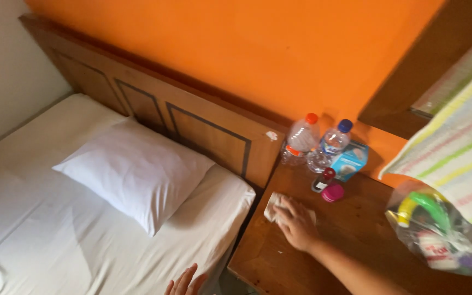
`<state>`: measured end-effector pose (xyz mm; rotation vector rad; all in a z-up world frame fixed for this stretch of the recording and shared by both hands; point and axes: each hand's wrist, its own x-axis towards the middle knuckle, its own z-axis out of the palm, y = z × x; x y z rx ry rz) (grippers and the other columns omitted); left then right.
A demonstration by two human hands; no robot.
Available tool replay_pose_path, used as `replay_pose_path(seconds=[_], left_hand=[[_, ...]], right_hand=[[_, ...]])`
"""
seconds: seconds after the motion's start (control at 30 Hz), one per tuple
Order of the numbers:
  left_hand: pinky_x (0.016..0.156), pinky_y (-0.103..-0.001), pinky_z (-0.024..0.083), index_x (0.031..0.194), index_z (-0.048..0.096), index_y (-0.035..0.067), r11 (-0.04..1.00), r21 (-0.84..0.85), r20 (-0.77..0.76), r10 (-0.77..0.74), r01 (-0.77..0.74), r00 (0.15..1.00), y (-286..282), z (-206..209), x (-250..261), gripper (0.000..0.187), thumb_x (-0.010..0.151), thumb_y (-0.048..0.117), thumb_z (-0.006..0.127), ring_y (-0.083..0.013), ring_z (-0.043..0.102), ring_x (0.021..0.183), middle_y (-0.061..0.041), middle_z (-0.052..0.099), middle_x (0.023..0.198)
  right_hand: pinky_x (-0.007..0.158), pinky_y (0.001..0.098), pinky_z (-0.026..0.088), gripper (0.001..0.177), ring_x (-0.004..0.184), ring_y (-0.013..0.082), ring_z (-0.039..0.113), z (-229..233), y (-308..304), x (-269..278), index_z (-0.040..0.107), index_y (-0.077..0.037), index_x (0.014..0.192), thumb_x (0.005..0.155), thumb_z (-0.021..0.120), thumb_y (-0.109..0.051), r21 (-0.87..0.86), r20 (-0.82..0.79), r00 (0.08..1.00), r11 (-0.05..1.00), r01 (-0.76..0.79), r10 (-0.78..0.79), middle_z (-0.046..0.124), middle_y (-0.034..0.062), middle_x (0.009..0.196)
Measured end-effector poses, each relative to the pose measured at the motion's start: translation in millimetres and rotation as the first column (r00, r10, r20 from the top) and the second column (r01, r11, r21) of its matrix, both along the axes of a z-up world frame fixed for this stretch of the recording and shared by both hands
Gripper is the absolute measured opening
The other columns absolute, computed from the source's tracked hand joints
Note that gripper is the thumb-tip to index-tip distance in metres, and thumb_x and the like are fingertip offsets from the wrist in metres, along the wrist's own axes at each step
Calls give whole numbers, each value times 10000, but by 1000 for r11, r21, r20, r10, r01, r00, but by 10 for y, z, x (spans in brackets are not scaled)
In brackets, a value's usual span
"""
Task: Wipe down the surface of a wooden cabinet with a cloth.
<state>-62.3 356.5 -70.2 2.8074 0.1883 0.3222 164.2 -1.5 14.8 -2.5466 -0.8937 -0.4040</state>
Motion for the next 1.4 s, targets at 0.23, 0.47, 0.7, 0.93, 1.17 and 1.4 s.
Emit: replay_pose_path(seconds=[0.23, 0.47, 0.7, 0.93, 1.17, 1.4], left_hand=[[1161, -486, 313, 1245, 687, 383, 999, 16, -142, 39, -37, 989, 247, -543, -31, 431, 928, 585, 476, -104, 533, 1318, 100, 599, 1458], [1209, -503, 264, 1308, 645, 460, 1000, 8, -468, 21, -19, 883, 339, -835, -187, 428, 943, 603, 473, -65, 476, 1369, 150, 544, 1495], [1149, -486, 388, 1185, 699, 411, 993, 61, -89, 109, -104, 990, 246, -945, -270, 363, 904, 594, 562, -60, 554, 1269, 146, 618, 1395], [1068, -440, 417, 1135, 681, 378, 988, 142, 248, 26, -63, 968, 159, -485, -560, 294, 924, 542, 556, -78, 566, 1221, 109, 619, 1333], [1083, -466, 381, 1242, 643, 374, 994, 98, 32, 36, -39, 999, 267, -508, -907, 409, 925, 600, 516, -85, 520, 1299, 105, 599, 1395], [1140, -471, 395, 1205, 693, 386, 990, -66, -133, 116, -126, 984, 76, -263, -513, 593, 722, 729, 678, -53, 580, 1262, 125, 619, 1409]], right_hand=[[1090, 600, 341, 488, 1390, 425, 403, -153, 547, 937, 606, -163, 1331, 858, 723, -191, -10, 5, 971, 970, 241, -241, 414, 179, 1520], [1158, 530, 379, 160, 1356, 316, 485, -303, 1013, 115, 664, -245, 1064, 904, 668, -249, -27, 14, 996, 996, 87, -87, 581, 65, 1323], [1025, 588, 333, 215, 1294, 352, 460, 135, 1074, -470, 674, -208, 1060, 904, 676, -357, -37, -33, 934, 933, -358, 357, 614, 72, 1282], [1054, 479, 422, 206, 1297, 235, 508, -107, 650, 833, 705, -328, 1097, 905, 639, -359, -138, -114, 993, 989, -45, 29, 590, -29, 1338], [1072, 585, 322, 253, 1397, 364, 381, -110, 997, 270, 703, -325, 1135, 884, 729, -334, -228, -69, 971, 951, 208, -229, 474, 69, 1468], [989, 637, 273, 279, 1379, 343, 394, 292, 975, -1380, 658, -270, 1224, 958, 628, -350, -72, -107, 969, 970, -233, 224, 500, 139, 1443]])
